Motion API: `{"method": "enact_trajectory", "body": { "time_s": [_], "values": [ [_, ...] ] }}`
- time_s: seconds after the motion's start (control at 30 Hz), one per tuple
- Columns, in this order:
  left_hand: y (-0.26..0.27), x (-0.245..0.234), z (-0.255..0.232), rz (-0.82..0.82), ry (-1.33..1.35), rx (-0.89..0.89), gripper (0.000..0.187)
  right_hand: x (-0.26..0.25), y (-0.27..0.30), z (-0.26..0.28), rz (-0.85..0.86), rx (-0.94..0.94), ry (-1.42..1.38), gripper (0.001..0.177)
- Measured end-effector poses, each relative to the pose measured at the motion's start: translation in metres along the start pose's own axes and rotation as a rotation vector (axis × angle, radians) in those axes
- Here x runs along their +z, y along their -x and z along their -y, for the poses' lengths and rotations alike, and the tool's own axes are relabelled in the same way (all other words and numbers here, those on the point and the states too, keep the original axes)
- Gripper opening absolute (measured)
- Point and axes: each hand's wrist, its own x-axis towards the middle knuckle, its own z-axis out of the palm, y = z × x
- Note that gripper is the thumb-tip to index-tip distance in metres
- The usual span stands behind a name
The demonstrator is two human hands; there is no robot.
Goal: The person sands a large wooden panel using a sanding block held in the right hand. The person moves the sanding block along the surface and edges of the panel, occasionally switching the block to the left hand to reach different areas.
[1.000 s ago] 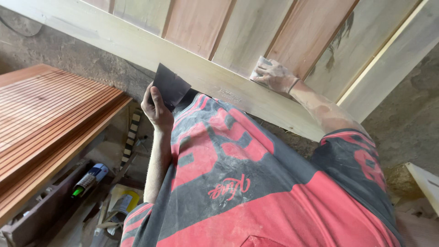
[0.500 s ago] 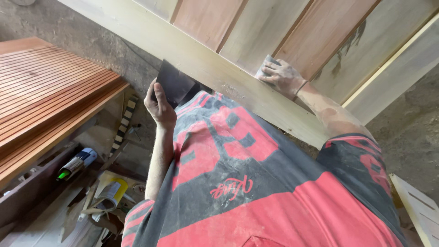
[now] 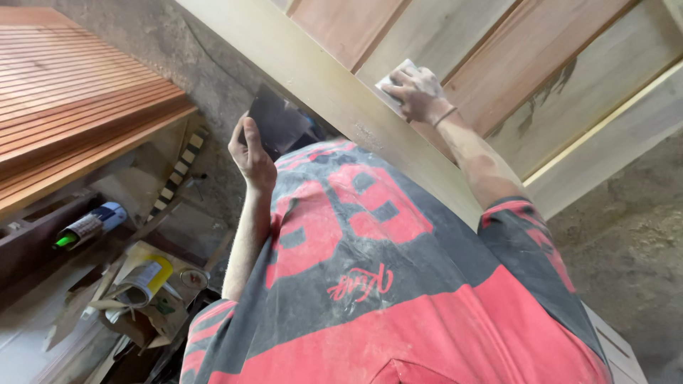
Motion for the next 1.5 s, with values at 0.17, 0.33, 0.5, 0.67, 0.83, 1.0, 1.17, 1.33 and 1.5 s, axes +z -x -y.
{"method": "enact_trajectory", "body": {
  "time_s": [0.17, 0.33, 0.5, 0.67, 0.83, 1.0, 1.17, 1.33, 1.5],
  "values": [
    [0.004, -0.007, -0.004, 0.034, 0.195, -0.044, 0.043, 0.006, -0.002, 0.013, 0.104, -0.011, 0.071, 0.036],
    [0.003, -0.014, 0.001, -0.007, 0.515, -0.158, 0.038, -0.027, 0.051, 0.019, 0.208, 0.006, 0.048, 0.028],
    [0.003, -0.015, 0.011, 0.068, 0.815, -0.223, 0.044, -0.056, 0.068, 0.045, 0.206, 0.192, -0.01, 0.027],
    [0.018, -0.004, 0.022, 0.081, 0.882, -0.363, 0.046, -0.081, 0.052, 0.128, -0.412, 0.415, -0.599, 0.036],
    [0.05, 0.026, 0.03, 0.119, 0.846, -0.456, 0.041, -0.124, 0.048, 0.233, -0.756, 0.325, -1.09, 0.048],
    [0.08, 0.057, 0.011, 0.198, 0.906, -0.408, 0.04, -0.162, 0.047, 0.289, -0.831, 0.149, -0.787, 0.044],
    [0.101, 0.064, -0.007, 0.105, 1.009, -0.402, 0.032, -0.18, 0.059, 0.307, -0.742, -0.001, -0.403, 0.04],
    [0.113, 0.079, -0.01, 0.118, 1.085, -0.331, 0.034, -0.193, 0.075, 0.303, -0.717, 0.012, -0.121, 0.042],
    [0.134, 0.104, 0.007, 0.12, 1.106, -0.39, 0.034, -0.198, 0.107, 0.292, -0.67, 0.073, -0.071, 0.046]
  ]
}}
